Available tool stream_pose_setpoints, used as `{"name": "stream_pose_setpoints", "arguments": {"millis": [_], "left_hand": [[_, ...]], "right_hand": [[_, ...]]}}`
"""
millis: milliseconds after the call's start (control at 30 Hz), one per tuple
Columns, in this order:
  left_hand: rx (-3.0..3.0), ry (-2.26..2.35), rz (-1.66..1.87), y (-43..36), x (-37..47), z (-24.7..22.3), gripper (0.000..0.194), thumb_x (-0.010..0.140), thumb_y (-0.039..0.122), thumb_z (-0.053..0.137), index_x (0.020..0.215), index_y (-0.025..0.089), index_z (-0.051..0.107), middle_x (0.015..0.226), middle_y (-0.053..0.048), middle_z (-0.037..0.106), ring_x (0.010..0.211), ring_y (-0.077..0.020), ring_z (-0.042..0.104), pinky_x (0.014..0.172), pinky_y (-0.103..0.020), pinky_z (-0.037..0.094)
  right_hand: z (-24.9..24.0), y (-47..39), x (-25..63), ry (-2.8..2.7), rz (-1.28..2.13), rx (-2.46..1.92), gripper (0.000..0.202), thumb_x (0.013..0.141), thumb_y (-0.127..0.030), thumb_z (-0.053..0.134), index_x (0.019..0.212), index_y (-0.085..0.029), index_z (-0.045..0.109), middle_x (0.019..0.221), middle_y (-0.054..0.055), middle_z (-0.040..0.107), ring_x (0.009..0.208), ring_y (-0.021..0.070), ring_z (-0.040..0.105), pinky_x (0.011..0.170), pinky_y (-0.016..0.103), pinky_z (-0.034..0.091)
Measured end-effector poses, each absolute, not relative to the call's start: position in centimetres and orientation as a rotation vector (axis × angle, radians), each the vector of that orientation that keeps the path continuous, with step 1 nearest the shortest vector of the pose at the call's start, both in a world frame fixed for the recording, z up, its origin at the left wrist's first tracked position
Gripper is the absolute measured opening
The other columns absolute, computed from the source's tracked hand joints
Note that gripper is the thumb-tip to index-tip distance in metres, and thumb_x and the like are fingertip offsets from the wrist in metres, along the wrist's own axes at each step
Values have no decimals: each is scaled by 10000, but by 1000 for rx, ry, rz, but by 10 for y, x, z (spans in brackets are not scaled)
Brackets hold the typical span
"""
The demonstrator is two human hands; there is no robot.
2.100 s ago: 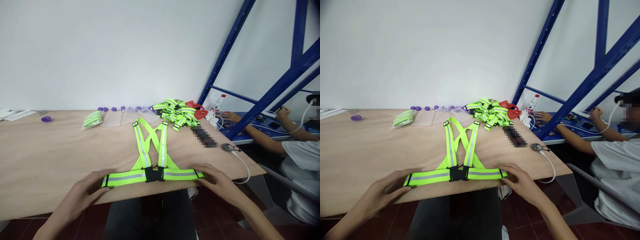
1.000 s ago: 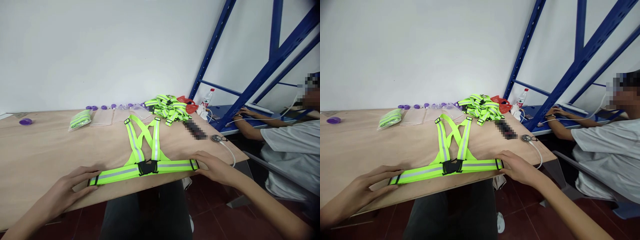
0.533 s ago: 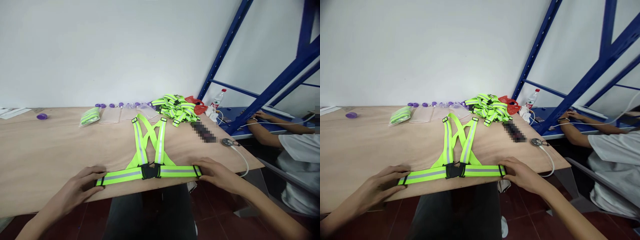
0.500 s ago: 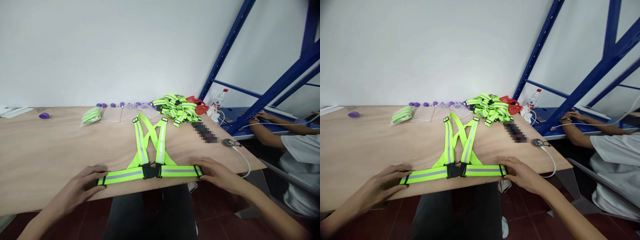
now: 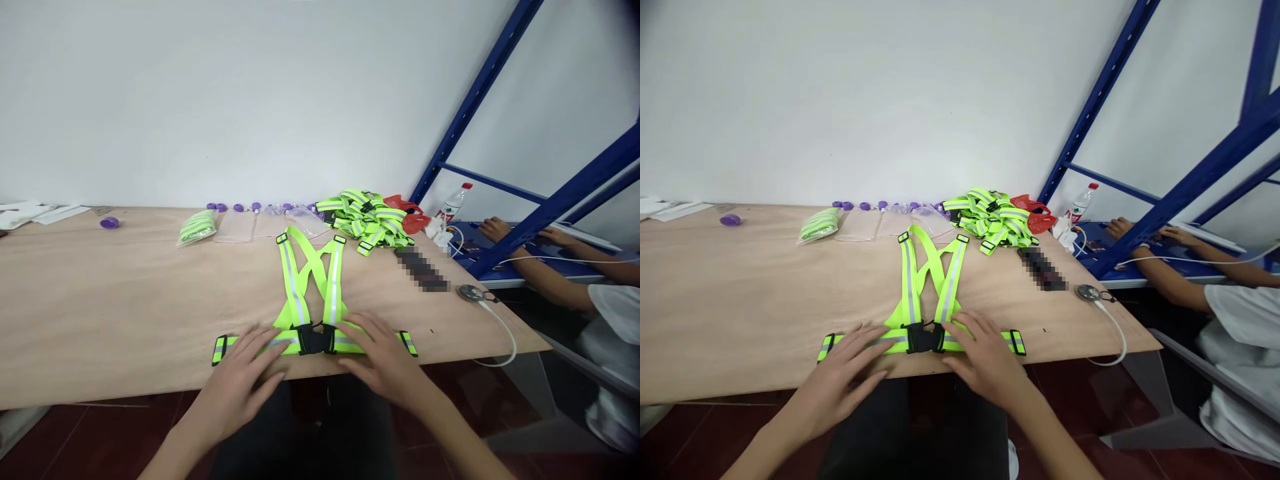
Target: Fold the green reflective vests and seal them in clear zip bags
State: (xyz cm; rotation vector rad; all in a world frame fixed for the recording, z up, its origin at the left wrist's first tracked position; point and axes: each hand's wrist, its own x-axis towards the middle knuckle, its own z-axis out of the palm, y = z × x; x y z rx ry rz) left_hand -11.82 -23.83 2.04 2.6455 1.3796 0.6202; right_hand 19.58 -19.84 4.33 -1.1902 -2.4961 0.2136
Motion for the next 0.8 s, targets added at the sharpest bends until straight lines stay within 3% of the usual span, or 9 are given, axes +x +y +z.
{"name": "stream_pose_setpoints", "arguments": {"millis": [200, 367, 633, 800], "left_hand": [[2770, 1332, 410, -235, -114, 1, 621, 1002, 454, 490, 1568, 313, 276, 1593, -58, 383, 1469, -294, 358, 1164, -527, 384], [2797, 1297, 360, -240, -118, 4, 754, 984, 471, 518, 1602, 327, 112, 1622, -55, 307, 1490, -314, 300, 1163, -516, 382], [2748, 1283, 389, -242, -117, 9, 770, 983, 426, 530, 1604, 336, 84, 1623, -59, 295, 1488, -316, 303, 1130, -517, 431], [2690, 1352, 497, -237, -118, 37, 689, 984, 430, 517, 1588, 351, 195, 1627, -50, 306, 1480, -321, 328, 1104, -505, 460]], "right_hand": [[41, -189, 153, -2777, 170, -937, 351, 969, -277, 546, 1315, -269, 602, 1402, 105, 572, 1373, 299, 444, 1167, 556, 313], [39, -182, 156, -2698, 355, -936, 333, 981, -227, 513, 1276, -293, 654, 1432, 99, 548, 1300, 261, 514, 1101, 480, 395], [48, -176, 156, -2614, 607, -982, 447, 855, -188, 644, 1282, -320, 657, 1456, 71, 522, 1334, 264, 477, 1127, 479, 333], [51, -175, 157, -2641, 545, -980, 477, 832, -172, 630, 1286, -316, 644, 1470, 83, 500, 1359, 278, 453, 1160, 536, 274]]}}
